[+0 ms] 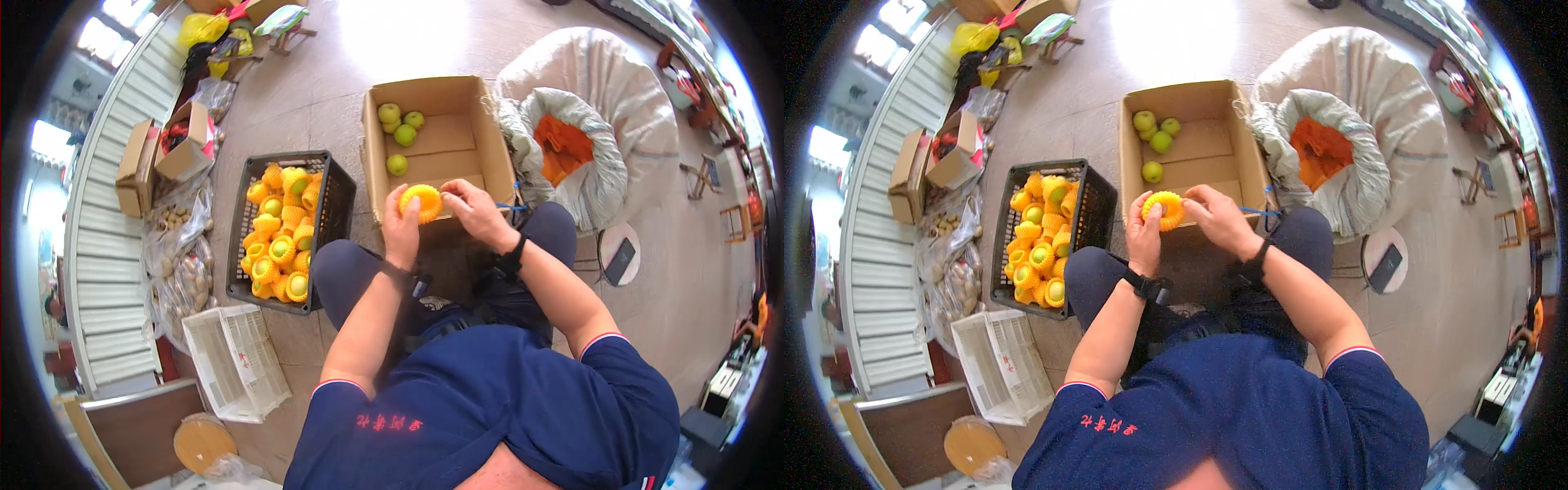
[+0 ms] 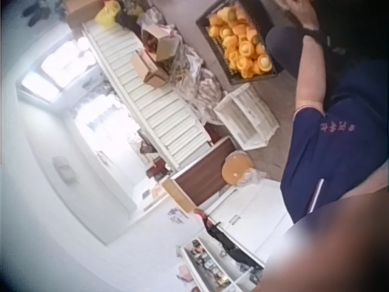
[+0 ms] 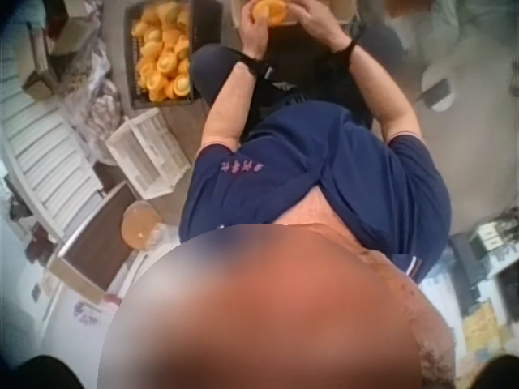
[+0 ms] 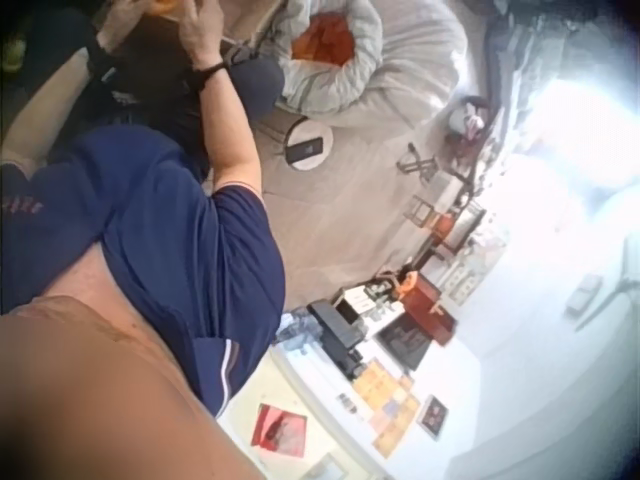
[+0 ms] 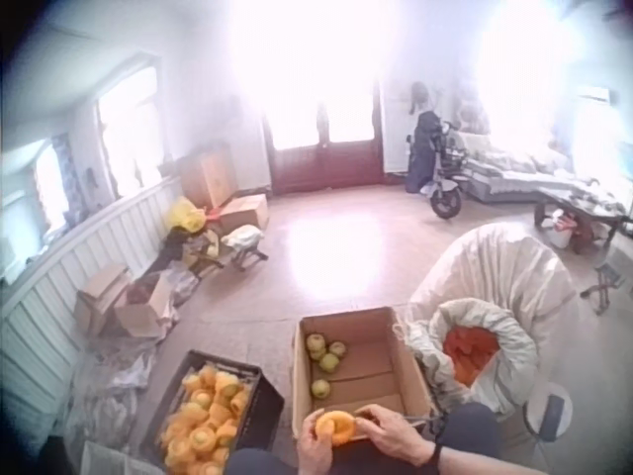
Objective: The person takes foam nets from a large bag and places them onto individual pears before putting them into a black crate.
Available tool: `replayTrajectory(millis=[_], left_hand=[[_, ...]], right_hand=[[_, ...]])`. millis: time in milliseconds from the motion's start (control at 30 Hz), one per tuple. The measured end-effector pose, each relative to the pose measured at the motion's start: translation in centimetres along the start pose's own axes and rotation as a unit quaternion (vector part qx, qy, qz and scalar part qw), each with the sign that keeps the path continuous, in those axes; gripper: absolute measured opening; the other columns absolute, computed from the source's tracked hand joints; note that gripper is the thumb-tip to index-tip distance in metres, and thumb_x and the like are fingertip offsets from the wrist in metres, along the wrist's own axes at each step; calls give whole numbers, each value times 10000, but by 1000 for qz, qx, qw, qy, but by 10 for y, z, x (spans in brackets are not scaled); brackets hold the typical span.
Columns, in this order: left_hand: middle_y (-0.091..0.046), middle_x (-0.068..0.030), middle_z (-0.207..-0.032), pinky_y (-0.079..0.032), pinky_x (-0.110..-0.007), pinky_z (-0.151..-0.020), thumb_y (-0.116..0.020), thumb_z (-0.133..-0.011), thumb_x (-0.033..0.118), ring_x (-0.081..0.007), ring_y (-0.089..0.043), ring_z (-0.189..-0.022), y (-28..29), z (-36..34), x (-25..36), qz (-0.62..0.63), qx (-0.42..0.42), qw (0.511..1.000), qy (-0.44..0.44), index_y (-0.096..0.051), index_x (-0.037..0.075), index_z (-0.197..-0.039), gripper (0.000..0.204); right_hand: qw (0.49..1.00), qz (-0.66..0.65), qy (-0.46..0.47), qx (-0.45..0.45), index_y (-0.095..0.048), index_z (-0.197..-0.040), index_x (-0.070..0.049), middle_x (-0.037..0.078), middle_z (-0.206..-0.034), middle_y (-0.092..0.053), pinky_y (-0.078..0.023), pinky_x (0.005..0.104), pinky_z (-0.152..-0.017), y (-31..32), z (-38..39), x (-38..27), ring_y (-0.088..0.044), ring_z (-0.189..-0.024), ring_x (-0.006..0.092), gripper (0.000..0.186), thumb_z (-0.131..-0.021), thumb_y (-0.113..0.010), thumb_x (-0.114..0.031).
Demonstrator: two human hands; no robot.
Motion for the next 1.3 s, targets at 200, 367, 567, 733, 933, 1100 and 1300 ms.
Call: replayTrajectory(millis=[200,367,567,733,933,1100,1300], left_hand=[[-614,-73,-1133,-508,-284,-911,-583,-1009,188,-136,-593,-1028,-6,2,-17,20,32,999,1,-538,13,-1292,335],[-609,-68,-1118,-506,-281,-908,-598,-1007,218,-125,-588,-1011,-10,7,-10,31,29,999,10,-535,9,-1289,357],[-610,-71,-1119,-497,-285,-912,-586,-1013,229,-129,-583,-1013,-8,6,-9,2,52,998,29,-529,2,-1289,362],[-612,-77,-1127,-485,-297,-940,-569,-1020,231,-137,-582,-1030,-12,5,-8,18,74,997,27,-521,1,-1297,363],[-596,-59,-1146,-489,-290,-940,-508,-1038,159,-124,-578,-1032,-11,4,-4,12,75,996,49,-510,17,-1310,307],[-625,-88,-1117,-498,-306,-921,-570,-1018,236,-150,-598,-1018,-8,2,-12,25,97,994,52,-527,4,-1286,358],[-629,-79,-1096,-503,-296,-901,-575,-1012,239,-140,-601,-999,-12,1,-6,29,92,994,56,-533,10,-1266,345]], right_hand=[[983,120,8,-136,-631,-1128,29,201,-1032,-701,-531,383,-856,30,-40,-2,-681,-967,321,350,-926,-655,-256],[972,188,25,-140,-642,-1110,38,226,-1038,-698,-534,401,-853,29,-106,-24,-681,-963,344,356,-910,-657,-255],[956,243,20,-160,-655,-1084,57,262,-1032,-696,-522,428,-891,-13,-173,8,-670,-1010,386,446,-882,-644,-341],[884,427,10,-187,-537,-1291,10,245,-1281,-601,-491,452,-987,-47,-188,75,-591,-1178,387,548,-859,-684,-293],[863,465,4,-199,-432,-1417,-59,196,-1533,-404,-501,481,-1008,-89,-185,100,-572,-1246,396,518,-913,-529,-121],[835,491,29,-249,-416,-1481,-171,176,-1618,-272,-499,494,-1014,-113,-187,102,-545,-1260,454,588,-903,-513,-115],[844,508,32,-168,-461,-1427,-164,231,-1303,-510,-570,501,-847,-98,-190,117,-627,-1101,439,554,-895,-616,-171]])
Point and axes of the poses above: each hand's wrist, its own z-axis away from the middle knuckle, its own y-axis out of the back of the hand, x = y × z, the point moved 3 cm from there along -z, towards the middle knuckle
